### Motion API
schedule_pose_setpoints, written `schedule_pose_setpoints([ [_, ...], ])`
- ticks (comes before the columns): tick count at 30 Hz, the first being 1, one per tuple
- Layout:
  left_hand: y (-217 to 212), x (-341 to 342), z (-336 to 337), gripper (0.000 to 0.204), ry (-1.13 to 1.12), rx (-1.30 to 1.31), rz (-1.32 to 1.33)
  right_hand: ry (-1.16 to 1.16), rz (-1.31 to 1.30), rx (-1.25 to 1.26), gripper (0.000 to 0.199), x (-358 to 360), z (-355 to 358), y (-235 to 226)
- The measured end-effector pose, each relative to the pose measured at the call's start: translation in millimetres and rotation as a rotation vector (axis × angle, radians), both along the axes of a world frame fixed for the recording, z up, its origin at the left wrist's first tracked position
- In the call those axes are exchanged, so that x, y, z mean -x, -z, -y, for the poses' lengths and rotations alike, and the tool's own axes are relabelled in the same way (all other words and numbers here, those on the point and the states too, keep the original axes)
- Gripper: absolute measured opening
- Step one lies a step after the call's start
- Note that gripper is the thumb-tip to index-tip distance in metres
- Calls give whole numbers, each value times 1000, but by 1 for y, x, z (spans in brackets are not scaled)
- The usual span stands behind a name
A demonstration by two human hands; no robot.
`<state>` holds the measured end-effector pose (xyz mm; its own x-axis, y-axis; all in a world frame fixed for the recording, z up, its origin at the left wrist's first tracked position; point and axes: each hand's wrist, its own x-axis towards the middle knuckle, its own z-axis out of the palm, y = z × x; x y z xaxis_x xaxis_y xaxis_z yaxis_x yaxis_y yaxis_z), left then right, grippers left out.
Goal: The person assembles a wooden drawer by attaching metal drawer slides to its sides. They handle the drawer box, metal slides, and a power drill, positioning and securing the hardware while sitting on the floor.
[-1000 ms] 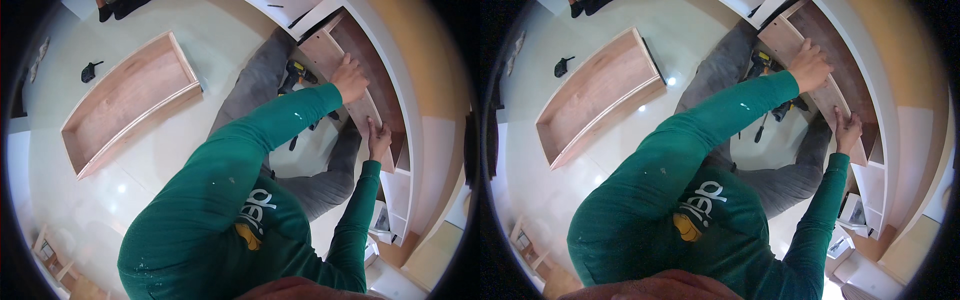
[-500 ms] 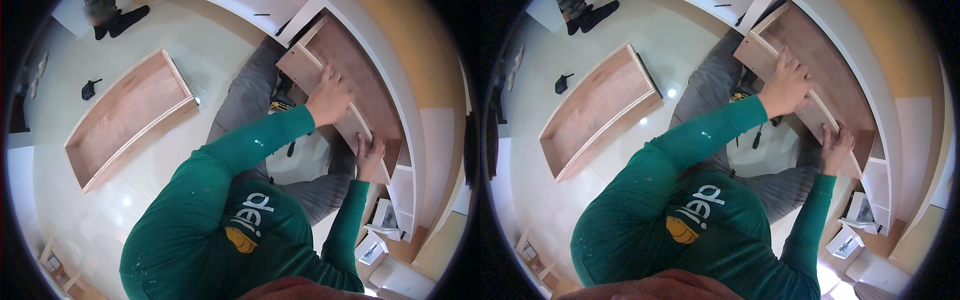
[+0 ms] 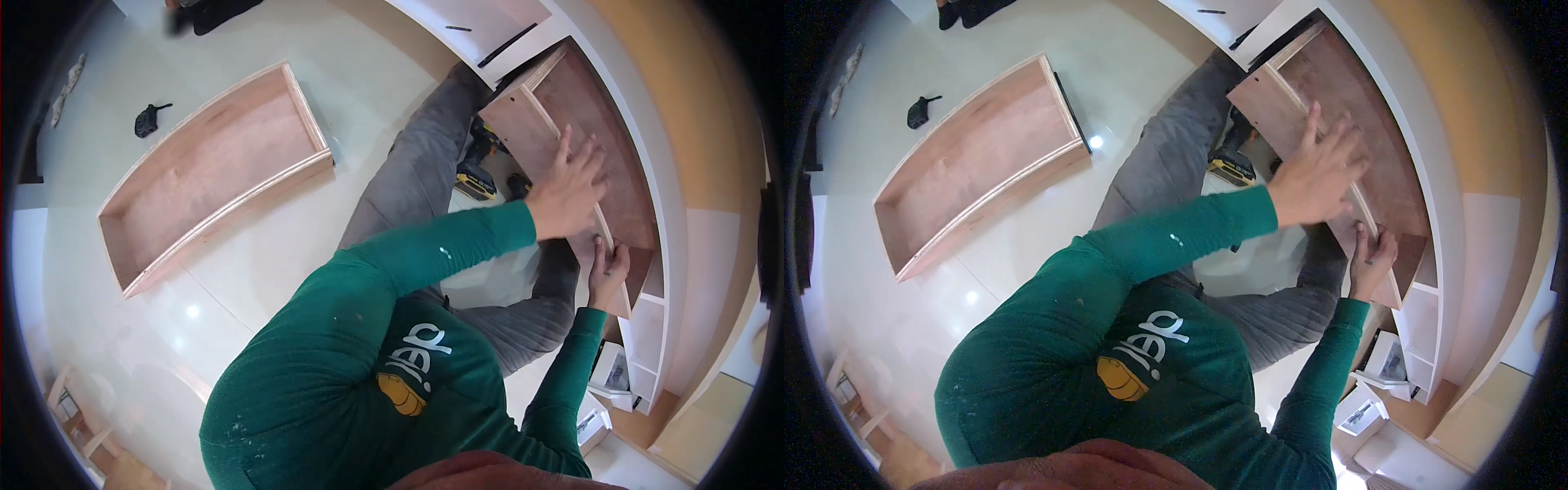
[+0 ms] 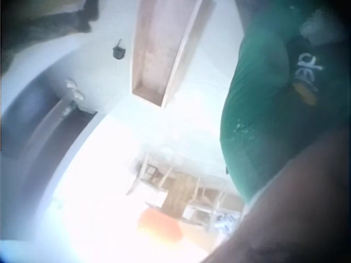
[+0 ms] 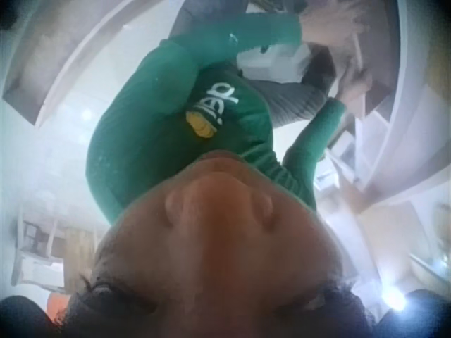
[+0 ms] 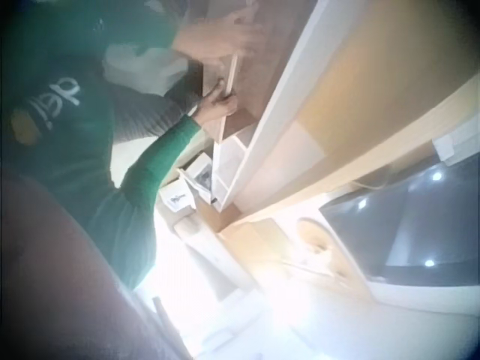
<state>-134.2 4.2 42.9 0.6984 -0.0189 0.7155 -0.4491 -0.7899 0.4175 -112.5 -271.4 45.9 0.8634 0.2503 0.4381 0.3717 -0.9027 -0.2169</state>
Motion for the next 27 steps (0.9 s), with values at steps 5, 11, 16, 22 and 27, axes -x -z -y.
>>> schedule_pose_setpoints([
  [5, 11, -8, -14, 23, 117, -125, -185, 34, 93, 6, 37, 22, -10, 1],
  [11, 24, -28, -11, 17, 13, -64, 17, 40, 137, 34, 40, 2, -8, 5],
  [16, 30, -67, -3, 17, 38, -85, 7, 103, 175, 175, 46, -34, -1, 6],
  [22, 34, -105, -5, 23, 68, -137, -17, 213, 108, 61, 49, -70, -6, 11],
  [27, 31, -131, -5, 30, 66, -189, -61, 203, 140, 81, 50, -91, -7, 12],
])
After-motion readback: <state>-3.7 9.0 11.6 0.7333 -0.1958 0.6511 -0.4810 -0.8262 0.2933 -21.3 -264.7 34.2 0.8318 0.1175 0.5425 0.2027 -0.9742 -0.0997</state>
